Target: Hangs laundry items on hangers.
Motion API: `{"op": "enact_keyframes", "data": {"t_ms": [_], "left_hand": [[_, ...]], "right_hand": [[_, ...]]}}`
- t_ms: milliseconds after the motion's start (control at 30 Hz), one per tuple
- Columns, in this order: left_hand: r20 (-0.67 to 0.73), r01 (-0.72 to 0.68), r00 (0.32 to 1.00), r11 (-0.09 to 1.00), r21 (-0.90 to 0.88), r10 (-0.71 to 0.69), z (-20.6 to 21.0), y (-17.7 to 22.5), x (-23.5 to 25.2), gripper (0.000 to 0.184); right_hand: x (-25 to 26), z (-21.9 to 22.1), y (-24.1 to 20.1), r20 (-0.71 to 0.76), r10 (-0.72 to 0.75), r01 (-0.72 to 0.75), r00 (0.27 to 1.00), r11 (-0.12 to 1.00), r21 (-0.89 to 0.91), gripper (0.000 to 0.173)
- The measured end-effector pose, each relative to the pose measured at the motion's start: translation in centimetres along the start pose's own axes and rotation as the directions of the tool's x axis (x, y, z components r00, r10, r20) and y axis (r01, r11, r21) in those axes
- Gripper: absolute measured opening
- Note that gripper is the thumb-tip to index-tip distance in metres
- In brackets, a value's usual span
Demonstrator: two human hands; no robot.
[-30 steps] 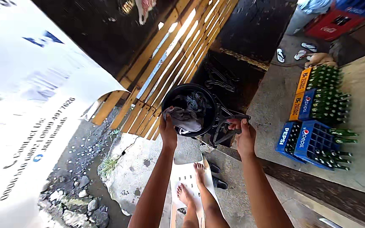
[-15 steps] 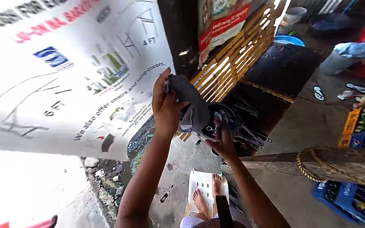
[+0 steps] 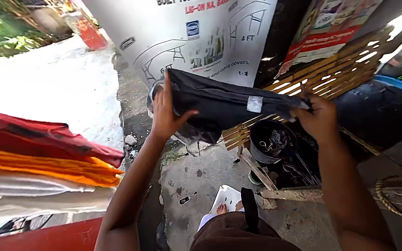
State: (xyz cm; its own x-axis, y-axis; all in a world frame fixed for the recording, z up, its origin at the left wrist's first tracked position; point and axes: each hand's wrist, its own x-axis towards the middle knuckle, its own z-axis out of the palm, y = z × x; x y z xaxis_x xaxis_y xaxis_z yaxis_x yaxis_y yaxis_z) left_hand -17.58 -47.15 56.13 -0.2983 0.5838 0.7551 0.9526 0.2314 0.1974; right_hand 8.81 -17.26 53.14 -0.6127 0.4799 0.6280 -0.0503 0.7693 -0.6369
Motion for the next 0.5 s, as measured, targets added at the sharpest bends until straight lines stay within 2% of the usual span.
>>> {"op": "enact_keyframes", "data": {"t_ms": [67,100,167,233,267,367,500], "left_hand": [[0.130,-0.063,0.991,0.967,0.247,0.031,-1.2,-1.4,-3.1,0.118],[0.178,-0.097,0.983,0.944,0.316,0.041,-1.5,-2.1,-4.5,0.112],[0.220,-0.180,0.971,0.891,0.417,0.093,-2.0,-3.9,-7.0,0.086],[0.266,-0.247,0.956,0.832,0.497,0.125,-2.9,-5.8,-9.1,0.051],[0.292,-0.264,0.949,0.798,0.543,0.115,-3.5,-6.5,-9.9,0.040],[0.331,-0.267,0.942,0.735,0.623,0.062,-5.1,-7.7,-11.6,0.050],[0.209,-0.312,0.950,0.729,0.609,0.232,-7.4,-8.7,-11.9,0.027]], "right_hand": [[1.3,-1.2,-2.5,-0.047,-0.006,0.009,0.999,0.998,0.057,0.028],[2.0,-1.5,-3.5,-0.094,0.010,0.001,0.995,0.994,0.109,0.024],[3.2,-2.2,-5.3,-0.161,0.094,-0.059,0.982,0.975,0.213,0.013],[4.3,-3.0,-6.5,-0.163,0.186,-0.135,0.969,0.950,0.282,0.004],[4.9,-3.2,-6.4,-0.152,0.188,-0.131,0.970,0.937,0.324,0.007],[6.2,-3.5,-6.0,-0.072,0.069,-0.037,0.995,0.928,0.371,0.015],[7.0,-2.9,-6.0,-0.019,-0.056,0.059,0.998,0.948,0.312,0.011]]}}
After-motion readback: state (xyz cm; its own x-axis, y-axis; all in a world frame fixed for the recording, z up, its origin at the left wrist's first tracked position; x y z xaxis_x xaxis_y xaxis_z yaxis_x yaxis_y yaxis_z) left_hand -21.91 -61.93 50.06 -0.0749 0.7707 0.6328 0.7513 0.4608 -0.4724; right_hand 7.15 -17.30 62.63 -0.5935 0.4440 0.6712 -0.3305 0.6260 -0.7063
